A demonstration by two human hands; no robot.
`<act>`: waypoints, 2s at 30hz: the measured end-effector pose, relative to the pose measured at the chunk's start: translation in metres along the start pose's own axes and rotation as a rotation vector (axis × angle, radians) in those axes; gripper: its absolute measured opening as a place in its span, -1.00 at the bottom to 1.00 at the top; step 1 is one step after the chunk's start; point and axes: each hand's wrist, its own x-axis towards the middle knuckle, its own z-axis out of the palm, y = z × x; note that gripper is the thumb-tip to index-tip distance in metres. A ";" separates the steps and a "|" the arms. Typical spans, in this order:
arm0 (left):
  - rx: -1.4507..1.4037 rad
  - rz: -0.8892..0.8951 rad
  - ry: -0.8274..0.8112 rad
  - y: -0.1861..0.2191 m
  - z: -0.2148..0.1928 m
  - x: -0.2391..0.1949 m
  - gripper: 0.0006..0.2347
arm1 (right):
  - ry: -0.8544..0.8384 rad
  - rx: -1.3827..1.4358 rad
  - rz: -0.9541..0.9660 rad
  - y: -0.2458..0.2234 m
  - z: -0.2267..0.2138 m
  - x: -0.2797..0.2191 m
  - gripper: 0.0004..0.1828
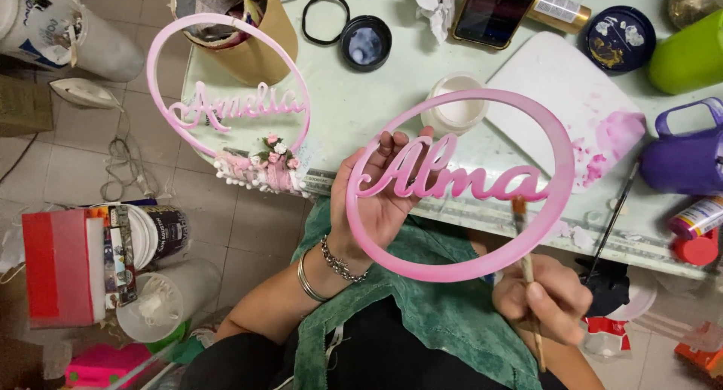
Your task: Applying a finish or paint to a pink circular name sign using a small paintbrush in a workshop setting.
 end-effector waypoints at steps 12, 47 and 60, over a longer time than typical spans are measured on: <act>0.050 0.012 0.030 0.001 0.005 0.000 -0.83 | -0.068 -0.112 0.127 -0.009 -0.012 -0.008 -0.62; 0.349 0.289 0.071 0.019 0.030 -0.008 -0.76 | 0.147 -0.080 0.425 -0.009 -0.004 0.041 -0.85; 0.981 0.421 -0.520 0.026 0.029 -0.018 -0.77 | -0.238 -0.123 0.726 0.016 0.003 0.052 -0.87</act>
